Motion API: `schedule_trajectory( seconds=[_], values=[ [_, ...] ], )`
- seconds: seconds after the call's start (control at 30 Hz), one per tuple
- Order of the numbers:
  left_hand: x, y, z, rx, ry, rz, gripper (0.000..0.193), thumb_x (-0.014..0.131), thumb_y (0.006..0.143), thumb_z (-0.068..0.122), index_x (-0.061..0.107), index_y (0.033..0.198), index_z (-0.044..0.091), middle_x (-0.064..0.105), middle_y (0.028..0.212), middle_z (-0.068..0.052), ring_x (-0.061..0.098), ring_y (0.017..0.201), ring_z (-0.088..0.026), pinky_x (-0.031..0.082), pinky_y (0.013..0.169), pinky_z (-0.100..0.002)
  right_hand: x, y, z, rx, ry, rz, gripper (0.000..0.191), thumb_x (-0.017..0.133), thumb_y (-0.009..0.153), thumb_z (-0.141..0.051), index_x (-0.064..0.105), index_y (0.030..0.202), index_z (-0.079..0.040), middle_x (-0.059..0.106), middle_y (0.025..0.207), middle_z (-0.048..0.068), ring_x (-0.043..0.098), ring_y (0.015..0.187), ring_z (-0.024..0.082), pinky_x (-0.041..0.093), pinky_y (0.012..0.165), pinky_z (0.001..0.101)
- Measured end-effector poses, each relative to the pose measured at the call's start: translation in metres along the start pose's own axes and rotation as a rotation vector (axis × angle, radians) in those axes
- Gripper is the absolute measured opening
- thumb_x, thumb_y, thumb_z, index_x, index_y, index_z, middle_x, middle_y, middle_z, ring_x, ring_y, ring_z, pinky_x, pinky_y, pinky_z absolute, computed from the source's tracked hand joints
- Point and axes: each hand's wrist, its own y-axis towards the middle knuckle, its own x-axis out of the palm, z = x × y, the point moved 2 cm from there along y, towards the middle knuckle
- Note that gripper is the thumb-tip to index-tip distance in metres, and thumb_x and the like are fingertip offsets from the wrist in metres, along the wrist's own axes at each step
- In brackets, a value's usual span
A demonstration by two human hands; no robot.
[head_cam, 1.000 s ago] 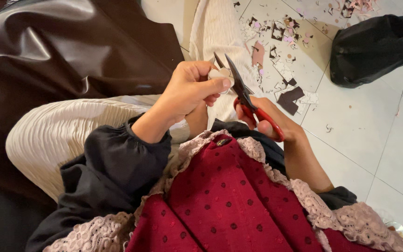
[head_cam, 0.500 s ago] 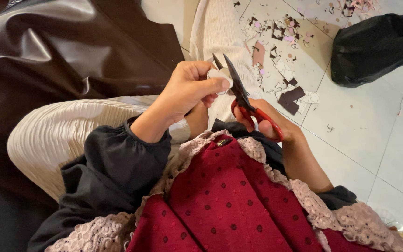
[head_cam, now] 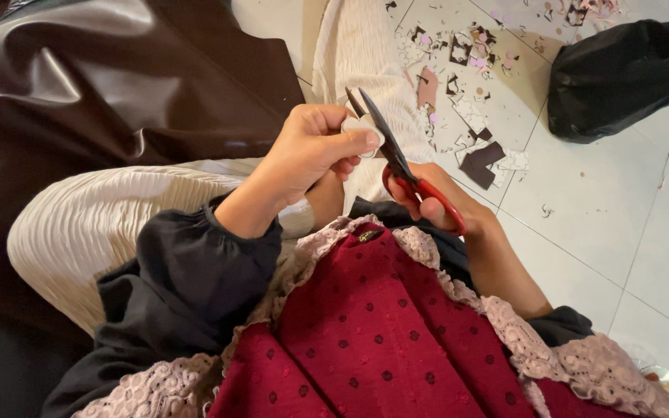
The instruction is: The person uses red-handled scissors to cut a cloud-shaped outline from a piece of white paper. They hold the paper with their left hand and carefully trim the edges with the scissors in their right hand, producing a finished cutout.
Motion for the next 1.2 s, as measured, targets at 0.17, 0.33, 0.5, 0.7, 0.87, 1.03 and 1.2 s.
schedule_trajectory(
  seconds=[0.17, 0.33, 0.5, 0.7, 0.87, 1.03, 1.2],
  values=[
    [0.005, 0.000, -0.009, 0.071, -0.053, 0.139, 0.019, 0.077, 0.090, 0.014, 0.067, 0.081, 0.001, 0.065, 0.070, -0.001, 0.059, 0.059, -0.005, 0.050, 0.055, -0.022, 0.002, -0.001, -0.003, -0.040, 0.003, 0.033, 0.097, 0.040, 0.064, -0.106, 0.047, 0.083, -0.011, 0.043, 0.063, -0.005, 0.043, 0.056, 0.007, 0.034, 0.053, 0.0233],
    [0.009, 0.002, -0.017, 0.221, -0.096, 0.152, 0.013, 0.076, 0.093, 0.010, 0.068, 0.089, 0.000, 0.066, 0.075, 0.000, 0.058, 0.064, -0.003, 0.049, 0.059, -0.020, 0.005, -0.003, -0.013, -0.040, 0.018, 0.048, 0.098, 0.038, 0.065, -0.106, 0.049, 0.083, -0.010, 0.044, 0.064, -0.004, 0.043, 0.056, 0.008, 0.033, 0.052, 0.0241],
    [0.012, 0.003, -0.033, 0.218, -0.114, 0.117, 0.018, 0.076, 0.095, 0.012, 0.065, 0.085, 0.002, 0.064, 0.073, 0.001, 0.056, 0.063, -0.004, 0.047, 0.058, -0.020, 0.009, -0.008, -0.015, -0.043, 0.021, 0.024, 0.100, 0.030, 0.065, -0.108, 0.046, 0.078, -0.010, 0.045, 0.067, -0.003, 0.046, 0.060, 0.008, 0.032, 0.055, 0.0248],
    [0.014, 0.009, -0.045, 0.254, -0.023, 0.117, 0.026, 0.075, 0.097, 0.017, 0.059, 0.079, 0.006, 0.061, 0.068, 0.002, 0.054, 0.059, -0.004, 0.044, 0.053, -0.021, 0.008, -0.010, -0.006, -0.040, 0.057, 0.017, 0.100, 0.035, 0.064, -0.107, 0.046, 0.080, -0.009, 0.044, 0.067, -0.002, 0.043, 0.059, 0.010, 0.033, 0.053, 0.0259],
    [0.019, 0.008, -0.047, 0.303, -0.048, 0.147, 0.030, 0.076, 0.098, 0.019, 0.056, 0.080, 0.008, 0.060, 0.069, 0.002, 0.053, 0.060, -0.004, 0.046, 0.055, -0.021, 0.015, -0.006, 0.005, -0.058, 0.108, 0.066, 0.099, 0.037, 0.067, -0.105, 0.047, 0.084, -0.009, 0.046, 0.068, -0.001, 0.045, 0.060, 0.010, 0.035, 0.056, 0.0257],
    [0.026, 0.006, -0.045, 0.332, -0.036, 0.143, 0.026, 0.073, 0.100, 0.023, 0.059, 0.085, 0.007, 0.060, 0.071, 0.003, 0.051, 0.062, -0.002, 0.044, 0.056, -0.020, 0.018, -0.004, 0.011, -0.085, 0.114, 0.090, 0.100, 0.036, 0.070, -0.105, 0.048, 0.090, -0.007, 0.047, 0.073, 0.000, 0.047, 0.064, 0.010, 0.039, 0.060, 0.0260],
    [0.030, 0.001, -0.042, 0.380, 0.044, 0.164, 0.029, 0.071, 0.103, 0.026, 0.057, 0.085, 0.007, 0.056, 0.072, 0.005, 0.047, 0.063, -0.001, 0.039, 0.056, -0.020, 0.021, -0.004, 0.012, -0.081, 0.095, 0.124, 0.103, 0.032, 0.069, -0.105, 0.050, 0.093, -0.007, 0.048, 0.070, 0.000, 0.046, 0.062, 0.010, 0.040, 0.059, 0.0268]
  ],
)
